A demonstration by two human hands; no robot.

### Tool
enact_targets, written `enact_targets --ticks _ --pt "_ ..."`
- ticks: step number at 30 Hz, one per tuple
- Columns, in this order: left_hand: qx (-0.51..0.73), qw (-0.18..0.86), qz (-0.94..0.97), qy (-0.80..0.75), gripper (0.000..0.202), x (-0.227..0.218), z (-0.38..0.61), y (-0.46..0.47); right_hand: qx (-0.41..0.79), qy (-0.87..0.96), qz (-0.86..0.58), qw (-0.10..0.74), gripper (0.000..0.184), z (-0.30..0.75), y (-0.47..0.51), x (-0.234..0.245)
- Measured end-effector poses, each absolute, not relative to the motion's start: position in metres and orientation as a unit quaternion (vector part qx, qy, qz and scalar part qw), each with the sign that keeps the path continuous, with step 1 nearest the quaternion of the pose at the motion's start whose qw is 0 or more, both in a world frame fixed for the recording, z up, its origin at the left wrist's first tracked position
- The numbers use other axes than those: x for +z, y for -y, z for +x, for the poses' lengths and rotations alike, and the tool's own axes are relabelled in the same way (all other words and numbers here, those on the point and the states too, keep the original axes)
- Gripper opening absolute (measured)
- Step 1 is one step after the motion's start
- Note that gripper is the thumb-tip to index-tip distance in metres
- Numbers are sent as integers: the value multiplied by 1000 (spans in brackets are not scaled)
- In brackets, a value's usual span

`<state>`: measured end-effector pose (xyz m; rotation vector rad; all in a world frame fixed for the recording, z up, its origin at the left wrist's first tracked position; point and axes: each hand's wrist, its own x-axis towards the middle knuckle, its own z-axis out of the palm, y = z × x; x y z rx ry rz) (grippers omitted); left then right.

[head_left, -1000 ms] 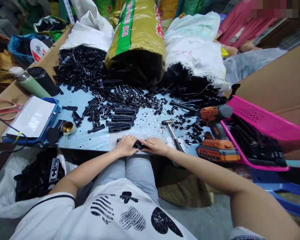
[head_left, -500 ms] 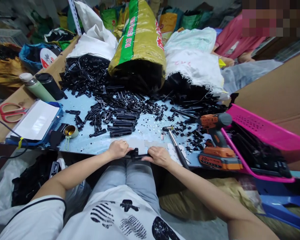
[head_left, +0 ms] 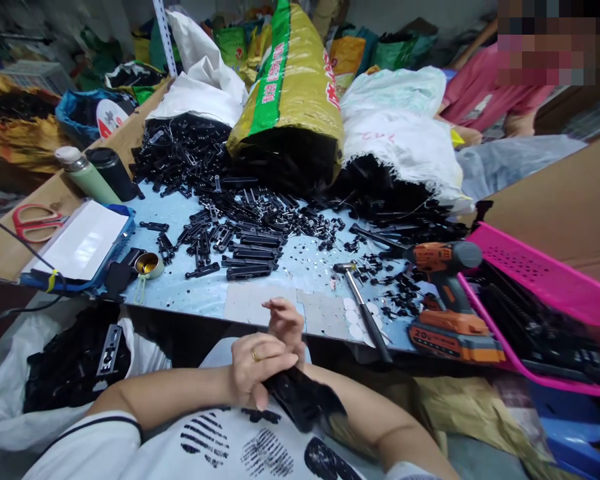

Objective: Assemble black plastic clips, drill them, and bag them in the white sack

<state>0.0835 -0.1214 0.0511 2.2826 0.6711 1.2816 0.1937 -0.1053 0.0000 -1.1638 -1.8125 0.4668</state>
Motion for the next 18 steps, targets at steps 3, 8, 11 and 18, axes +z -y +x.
enact_targets --ticks 3,8,11,18 --pt "391 98 856 -323 84 23 69 96 174 731 -450 482 41 195 52 -12" --pt "162 18 892 -421 46 -9 44 48 116 755 -497 411 28 261 -81 -16" --pt "113 6 899 -424 43 -16 46 22 58 747 -588 305 28 298 -163 -14" --pt "111 25 887 -448 50 -14 61 -15 15 703 -708 62 34 314 -289 -16"
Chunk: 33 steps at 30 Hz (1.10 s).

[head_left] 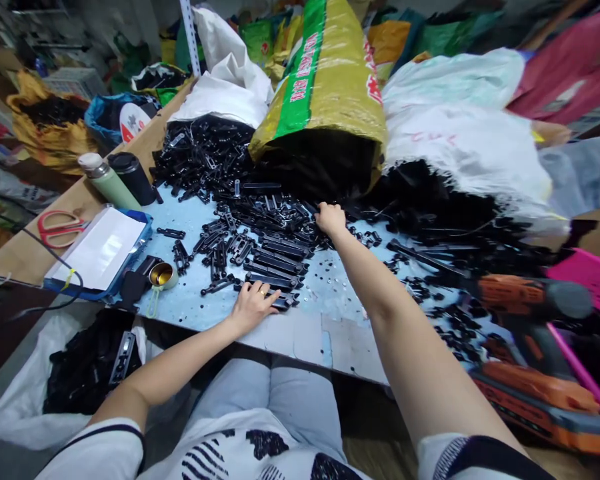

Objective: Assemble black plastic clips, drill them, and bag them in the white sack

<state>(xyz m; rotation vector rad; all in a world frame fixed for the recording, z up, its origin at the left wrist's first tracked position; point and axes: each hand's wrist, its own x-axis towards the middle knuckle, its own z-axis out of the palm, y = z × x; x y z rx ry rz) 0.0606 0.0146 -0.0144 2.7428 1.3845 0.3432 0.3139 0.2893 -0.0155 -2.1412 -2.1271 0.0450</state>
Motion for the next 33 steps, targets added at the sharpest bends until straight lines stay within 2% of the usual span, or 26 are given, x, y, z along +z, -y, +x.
enact_targets --ticks 3,6,8,12,15,18,20,22,24,27,30,33 --pt "150 41 850 -504 49 0 53 -30 22 687 -726 22 36 312 -315 -24" --pt "151 25 759 -633 36 15 38 -62 41 681 -729 47 41 317 -329 -26" --pt "113 6 707 -698 31 19 29 -89 88 672 -726 115 42 322 -331 -20" --pt "67 5 686 -724 26 15 25 -127 316 568 -686 328 34 326 -302 3" --pt "86 18 684 -724 25 19 28 -129 464 516 -598 401 39 322 -250 17" --pt "172 35 726 -665 25 32 28 -98 587 510 -466 424 45 318 -182 25" --pt "209 87 800 -556 23 38 28 -59 616 511 -423 425 41 320 -138 27" --pt "178 159 867 -437 19 37 32 -16 627 505 -413 425 36 325 -100 28" --pt "110 181 900 -381 16 29 41 18 642 496 -411 416 38 330 -67 26" --pt "30 139 911 -388 17 9 62 37 661 478 -397 421 48 332 -26 16" --pt "2 91 900 -426 20 -4 81 27 669 461 -383 440 59 326 6 -1" --pt "-11 70 886 -458 21 -4 85 19 639 496 -397 433 59 329 27 -11"
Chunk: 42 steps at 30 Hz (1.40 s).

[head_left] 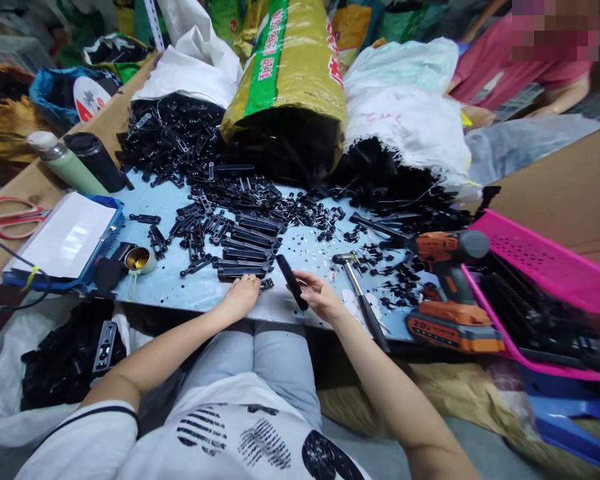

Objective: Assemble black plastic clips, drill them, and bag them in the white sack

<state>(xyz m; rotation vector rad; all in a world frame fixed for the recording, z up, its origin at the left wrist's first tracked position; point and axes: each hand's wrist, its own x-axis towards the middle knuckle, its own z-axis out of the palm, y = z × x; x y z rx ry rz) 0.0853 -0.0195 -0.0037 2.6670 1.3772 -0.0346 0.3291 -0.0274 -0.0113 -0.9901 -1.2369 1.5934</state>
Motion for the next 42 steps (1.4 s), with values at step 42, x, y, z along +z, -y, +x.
enact_targets --ticks 42 --pt "441 296 707 -466 37 46 71 35 541 620 -399 405 53 250 65 4"
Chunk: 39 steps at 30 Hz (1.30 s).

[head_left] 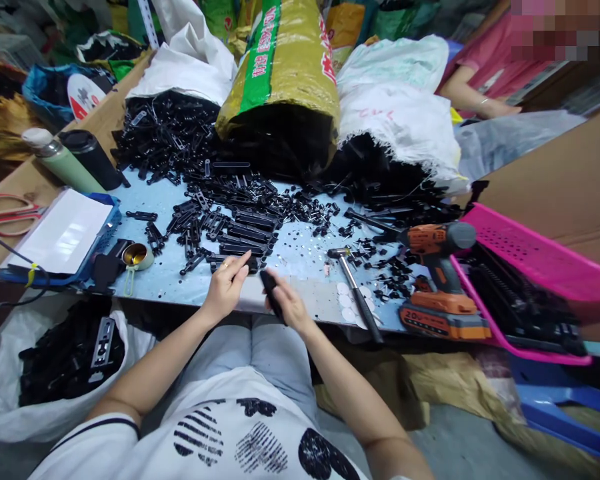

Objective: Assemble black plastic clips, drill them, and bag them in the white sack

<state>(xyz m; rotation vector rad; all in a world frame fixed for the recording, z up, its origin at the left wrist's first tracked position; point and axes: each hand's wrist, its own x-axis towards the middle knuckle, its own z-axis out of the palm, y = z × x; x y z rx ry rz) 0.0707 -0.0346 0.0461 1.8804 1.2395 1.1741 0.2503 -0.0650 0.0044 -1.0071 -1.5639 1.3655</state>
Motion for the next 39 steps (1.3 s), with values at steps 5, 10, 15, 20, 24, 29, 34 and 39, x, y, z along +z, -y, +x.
enact_targets --ticks 5,10,15,20,24,29,34,39 --pt "411 315 722 -459 36 42 75 47 582 521 -435 447 56 252 51 10" --pt "365 273 749 -482 36 45 77 55 466 663 -434 393 54 263 45 18" --pt "343 225 773 -484 36 46 76 58 364 754 -408 363 50 277 40 29" --pt "337 208 786 -474 36 42 82 57 321 809 -370 325 57 283 34 31" --pt "439 205 717 -502 37 46 96 57 341 741 -418 400 53 264 41 22" --pt "495 242 684 -478 36 39 102 52 373 655 -469 461 53 231 60 5" --pt "416 321 620 -582 43 7 89 62 316 773 -465 294 49 251 33 0" --pt "231 159 771 -572 54 8 79 73 60 716 -648 254 43 367 -73 4"
